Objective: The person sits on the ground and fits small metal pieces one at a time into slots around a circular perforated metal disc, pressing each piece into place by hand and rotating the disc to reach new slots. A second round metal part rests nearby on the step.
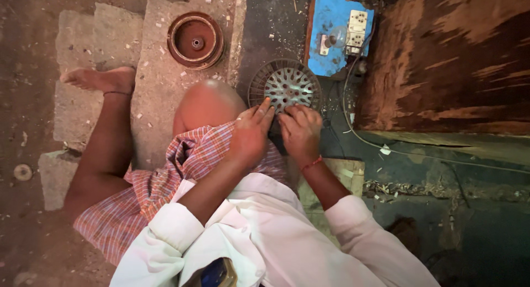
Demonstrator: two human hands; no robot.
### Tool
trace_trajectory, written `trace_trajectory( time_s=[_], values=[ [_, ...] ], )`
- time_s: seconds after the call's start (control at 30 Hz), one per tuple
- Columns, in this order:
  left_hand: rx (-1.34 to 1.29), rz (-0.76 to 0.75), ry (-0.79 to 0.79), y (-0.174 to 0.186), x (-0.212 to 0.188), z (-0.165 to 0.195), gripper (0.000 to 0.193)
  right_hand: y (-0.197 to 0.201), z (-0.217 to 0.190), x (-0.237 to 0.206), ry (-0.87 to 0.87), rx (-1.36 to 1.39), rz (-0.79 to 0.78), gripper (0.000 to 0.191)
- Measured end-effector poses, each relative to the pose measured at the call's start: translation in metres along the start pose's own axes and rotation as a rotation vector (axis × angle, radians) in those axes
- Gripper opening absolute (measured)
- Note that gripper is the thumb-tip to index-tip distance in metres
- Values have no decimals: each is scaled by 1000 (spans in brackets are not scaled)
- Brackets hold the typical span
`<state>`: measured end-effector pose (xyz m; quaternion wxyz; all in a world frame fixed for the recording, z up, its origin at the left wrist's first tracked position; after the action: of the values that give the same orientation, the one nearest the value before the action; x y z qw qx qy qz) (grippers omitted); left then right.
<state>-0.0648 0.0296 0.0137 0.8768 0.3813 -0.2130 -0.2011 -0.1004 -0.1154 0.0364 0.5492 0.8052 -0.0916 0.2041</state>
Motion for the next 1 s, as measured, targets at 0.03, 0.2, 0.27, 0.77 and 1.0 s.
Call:
trace_trajectory(
  time_s=[0.03,0.2,0.27,0.77,1.0],
  values=[
    [-19,5,7,0,0,0,48,0,1,0,3,21,22,18],
    [-35,66,5,4,5,4,46,2,19,-4,-128,179,90,16],
    [-45,99,16,6,10,7,47,5,37,-9,-292,339,144,13],
    [49,9,88,-29,96,8,25,6,95,-35,-945,1104,311,12],
    [-34,82,51,-24,97,8,18,12,108,-32,-957,1151,349,13]
  ],
)
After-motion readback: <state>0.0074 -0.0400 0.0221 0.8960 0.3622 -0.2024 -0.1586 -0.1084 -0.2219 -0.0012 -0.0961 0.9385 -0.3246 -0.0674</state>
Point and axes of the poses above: each hand's wrist, its own x-axis towards the middle knuckle, its own y-axis out of the back of the hand, z = x × y, the point moved 4 cm from there along x, towards the middle knuckle
